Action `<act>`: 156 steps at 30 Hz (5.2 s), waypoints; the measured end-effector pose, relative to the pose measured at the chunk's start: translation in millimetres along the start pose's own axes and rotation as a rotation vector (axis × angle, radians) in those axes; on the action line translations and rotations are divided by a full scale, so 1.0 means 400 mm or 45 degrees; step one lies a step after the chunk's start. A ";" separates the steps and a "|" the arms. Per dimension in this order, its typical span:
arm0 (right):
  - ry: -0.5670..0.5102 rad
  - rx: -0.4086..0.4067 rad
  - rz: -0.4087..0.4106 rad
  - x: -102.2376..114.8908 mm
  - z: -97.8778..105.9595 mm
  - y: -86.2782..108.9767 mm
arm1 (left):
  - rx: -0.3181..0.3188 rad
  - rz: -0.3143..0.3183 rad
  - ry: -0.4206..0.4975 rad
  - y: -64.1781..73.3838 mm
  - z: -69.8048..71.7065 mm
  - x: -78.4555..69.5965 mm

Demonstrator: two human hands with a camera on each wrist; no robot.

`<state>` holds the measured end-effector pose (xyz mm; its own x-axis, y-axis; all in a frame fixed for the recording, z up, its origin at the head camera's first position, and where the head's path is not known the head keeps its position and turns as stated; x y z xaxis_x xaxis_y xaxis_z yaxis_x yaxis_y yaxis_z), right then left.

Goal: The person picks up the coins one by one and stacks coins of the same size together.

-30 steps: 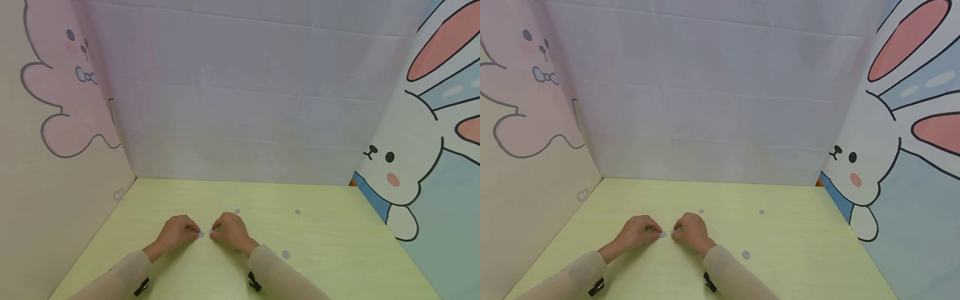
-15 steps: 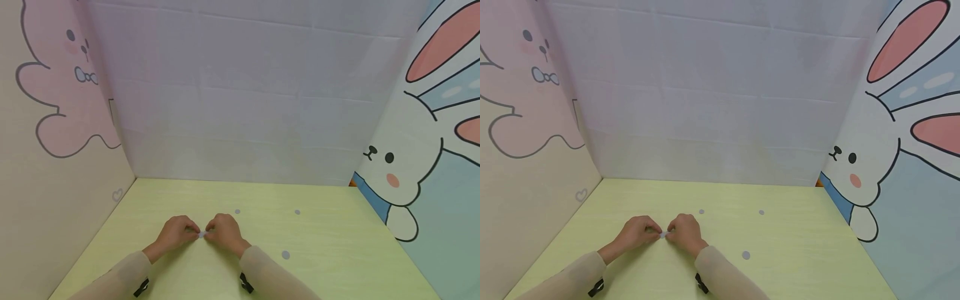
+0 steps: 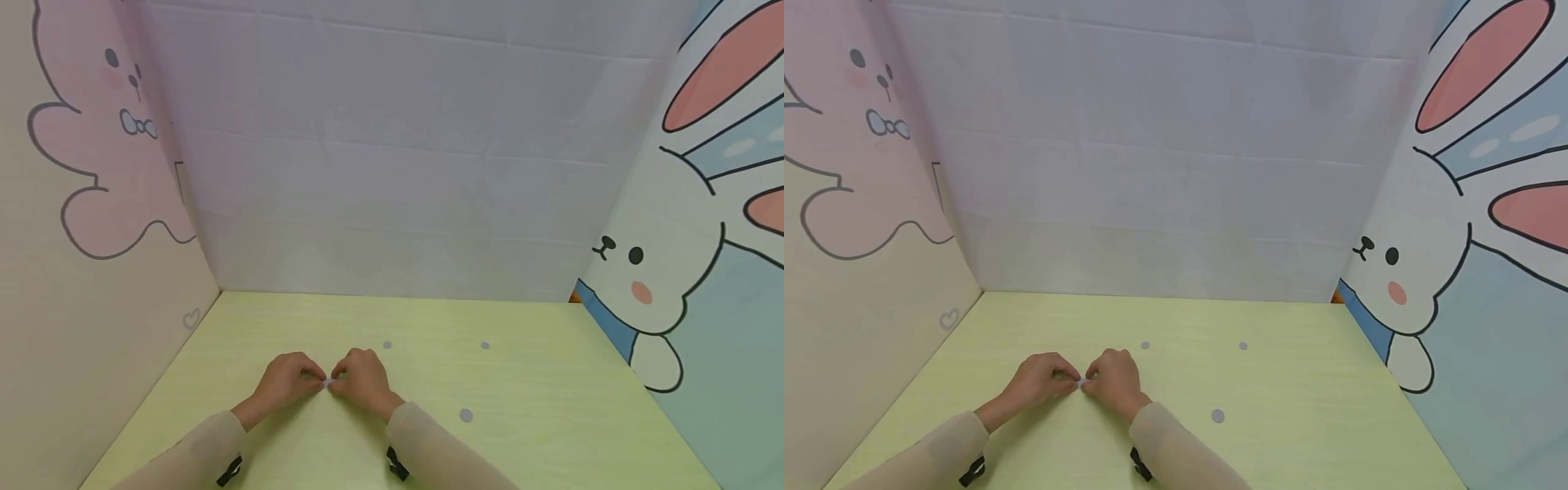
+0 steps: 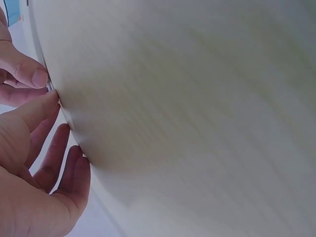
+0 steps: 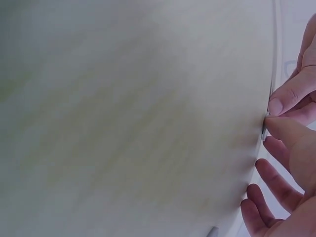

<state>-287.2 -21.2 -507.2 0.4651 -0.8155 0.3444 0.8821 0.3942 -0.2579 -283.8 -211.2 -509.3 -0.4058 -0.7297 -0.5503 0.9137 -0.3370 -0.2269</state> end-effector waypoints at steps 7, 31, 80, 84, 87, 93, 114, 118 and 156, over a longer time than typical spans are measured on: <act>0.017 -0.032 0.040 -0.001 -0.010 -0.005 | 0.000 -0.001 0.003 -0.004 -0.004 0.010; -0.113 -0.004 -0.019 0.010 0.027 0.015 | 0.022 0.043 0.024 0.004 0.016 -0.012; -0.140 0.109 0.014 -0.011 0.031 0.002 | 0.000 -0.019 -0.049 0.006 0.021 -0.020; -0.193 0.143 0.002 -0.042 0.053 -0.002 | 0.007 -0.020 -0.043 0.008 0.021 -0.018; -0.223 0.137 -0.016 -0.069 0.078 -0.005 | 0.016 -0.008 -0.029 0.008 0.022 -0.018; -0.270 0.111 -0.058 -0.133 0.120 -0.008 | 0.037 0.050 -0.013 0.009 0.021 -0.020; -0.213 0.023 -0.183 -0.267 0.131 -0.020 | 0.016 0.085 0.006 0.008 0.016 -0.013; -0.168 0.028 -0.180 -0.271 0.123 -0.028 | 0.026 0.089 0.019 0.011 0.021 -0.016; -0.173 0.060 -0.230 -0.243 0.104 0.002 | 0.019 0.042 -0.003 0.016 0.025 -0.026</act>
<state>-328.7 75.9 -503.5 0.3023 -0.8114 0.5003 0.9530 0.2687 -0.1400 -274.1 -211.7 -497.3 -0.3756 -0.7420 -0.5552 0.9262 -0.3217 -0.1966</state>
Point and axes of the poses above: each hand's wrist, its own y-axis away from the middle knuckle, its own z-axis out of the back of the hand, x = y × z, the point moved 2 cm from there along -y, towards the middle knuckle, and after that the axes turned 1 degree about -z, right-handed, at the moved point
